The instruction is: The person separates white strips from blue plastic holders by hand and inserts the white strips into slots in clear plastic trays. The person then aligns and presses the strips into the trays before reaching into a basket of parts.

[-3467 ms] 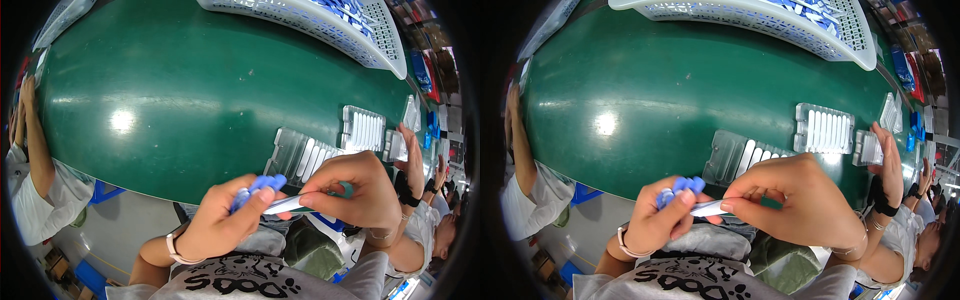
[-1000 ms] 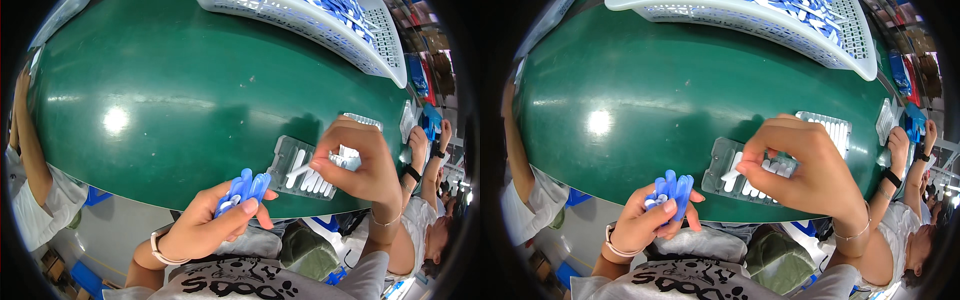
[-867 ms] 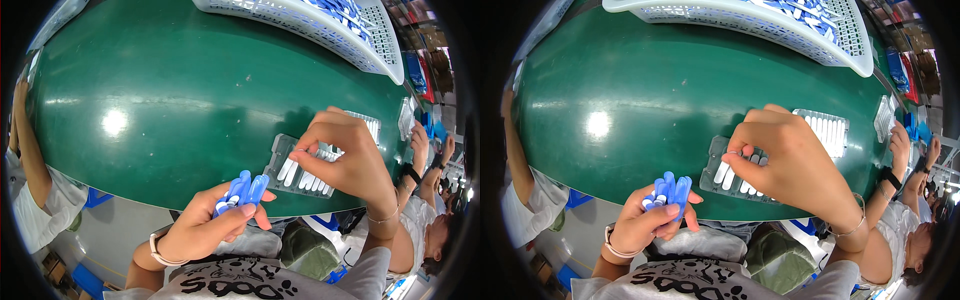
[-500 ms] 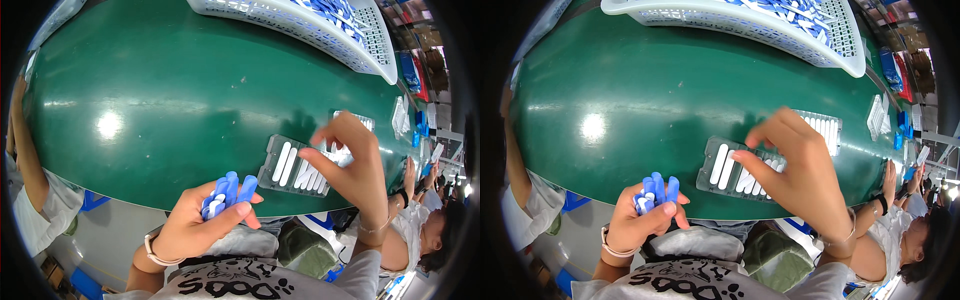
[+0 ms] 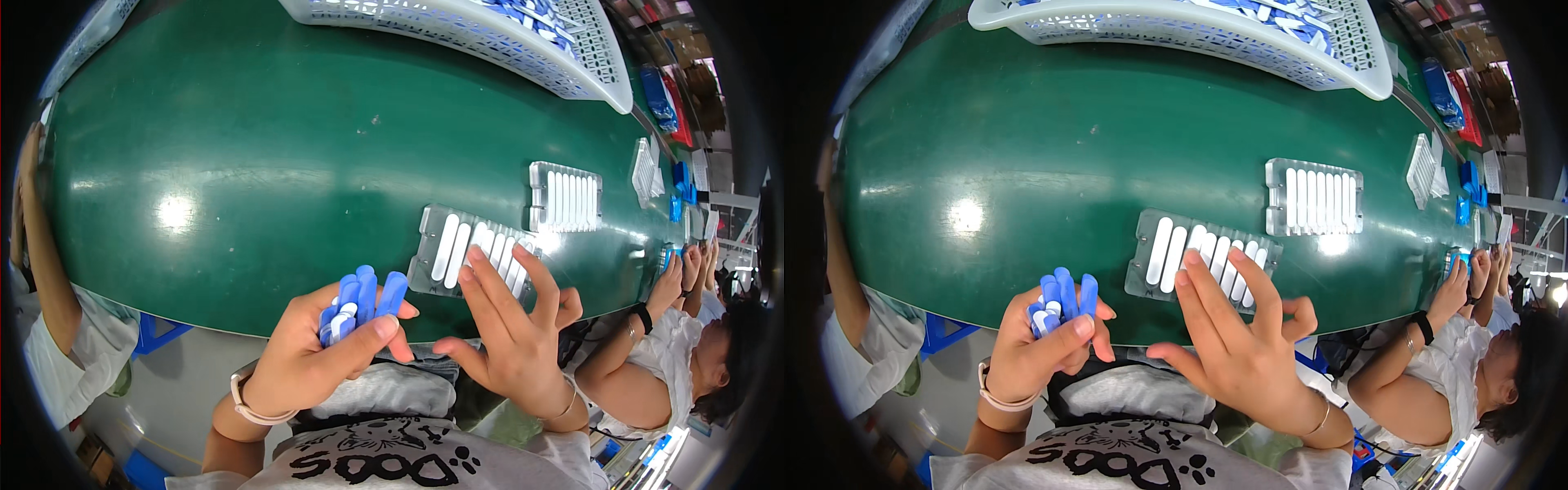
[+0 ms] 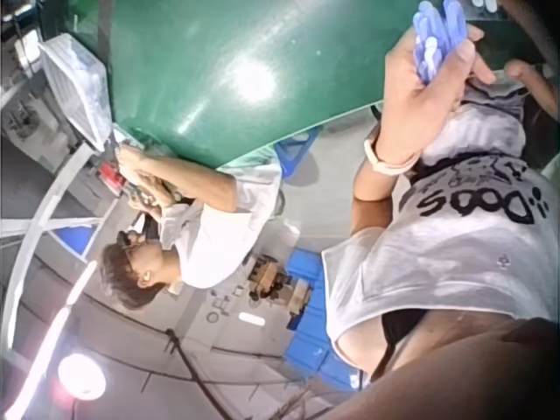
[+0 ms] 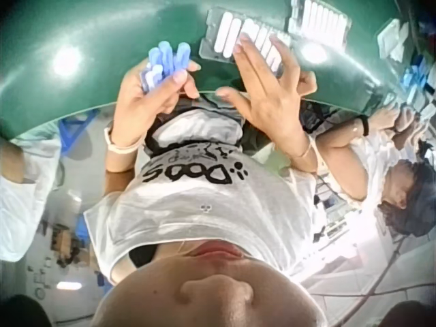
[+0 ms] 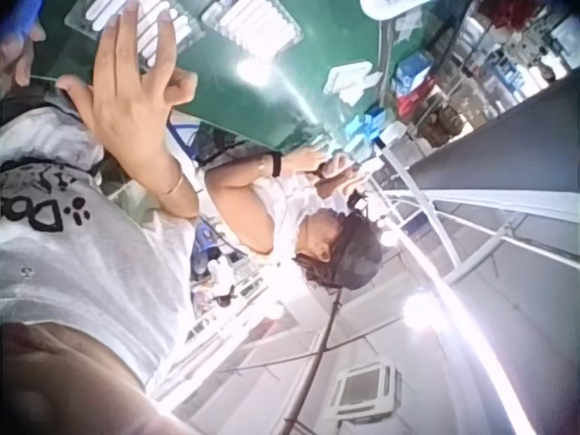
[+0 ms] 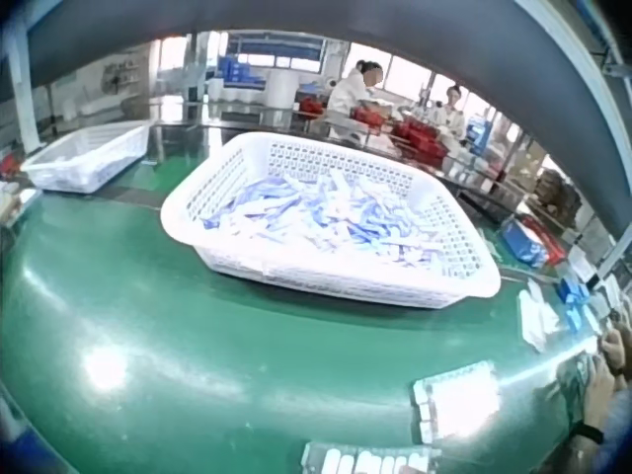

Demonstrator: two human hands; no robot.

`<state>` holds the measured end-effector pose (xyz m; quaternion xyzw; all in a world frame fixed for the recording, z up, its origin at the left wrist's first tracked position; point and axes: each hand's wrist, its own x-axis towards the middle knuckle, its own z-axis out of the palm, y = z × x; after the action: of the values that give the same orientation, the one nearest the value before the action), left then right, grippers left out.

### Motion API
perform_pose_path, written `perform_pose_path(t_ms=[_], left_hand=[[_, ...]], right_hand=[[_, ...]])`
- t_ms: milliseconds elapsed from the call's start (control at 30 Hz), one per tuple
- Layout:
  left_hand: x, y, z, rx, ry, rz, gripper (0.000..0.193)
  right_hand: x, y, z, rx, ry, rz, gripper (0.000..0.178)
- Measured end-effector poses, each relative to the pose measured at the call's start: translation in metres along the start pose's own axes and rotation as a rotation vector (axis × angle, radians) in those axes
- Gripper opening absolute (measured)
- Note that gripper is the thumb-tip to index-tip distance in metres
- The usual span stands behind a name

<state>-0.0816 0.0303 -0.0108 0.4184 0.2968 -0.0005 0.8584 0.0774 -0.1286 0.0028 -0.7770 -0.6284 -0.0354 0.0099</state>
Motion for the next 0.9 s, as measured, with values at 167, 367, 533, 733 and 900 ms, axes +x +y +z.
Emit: perform_pose_path(t_ms=[167, 367, 533, 733, 900], left_hand=[[0.001, -0.004, 0.003, -0.026, 0.031, 0.025, 0.024], [-0.007, -0.007, 0.011, -0.055, 0.088, 0.081, 0.024], [-0.004, -0.01, 0.01, -0.07, 0.101, 0.106, 0.024], [-0.005, -0.009, 0.016, -0.069, 0.135, 0.144, 0.018], [-0.003, -0.011, 0.017, -0.072, 0.121, 0.155, 0.02]], right_hand=[[0.003, 0.005, 0.003, -0.037, 0.111, -0.027, 0.055], [0.003, 0.018, -0.005, 0.067, 0.095, -0.11, 0.045], [0.002, 0.032, -0.008, 0.19, 0.03, -0.116, 0.042], [0.008, 0.039, -0.009, 0.295, 0.034, -0.015, 0.054], [0.051, 0.048, 0.0, 0.394, -0.048, -0.184, 0.068]])
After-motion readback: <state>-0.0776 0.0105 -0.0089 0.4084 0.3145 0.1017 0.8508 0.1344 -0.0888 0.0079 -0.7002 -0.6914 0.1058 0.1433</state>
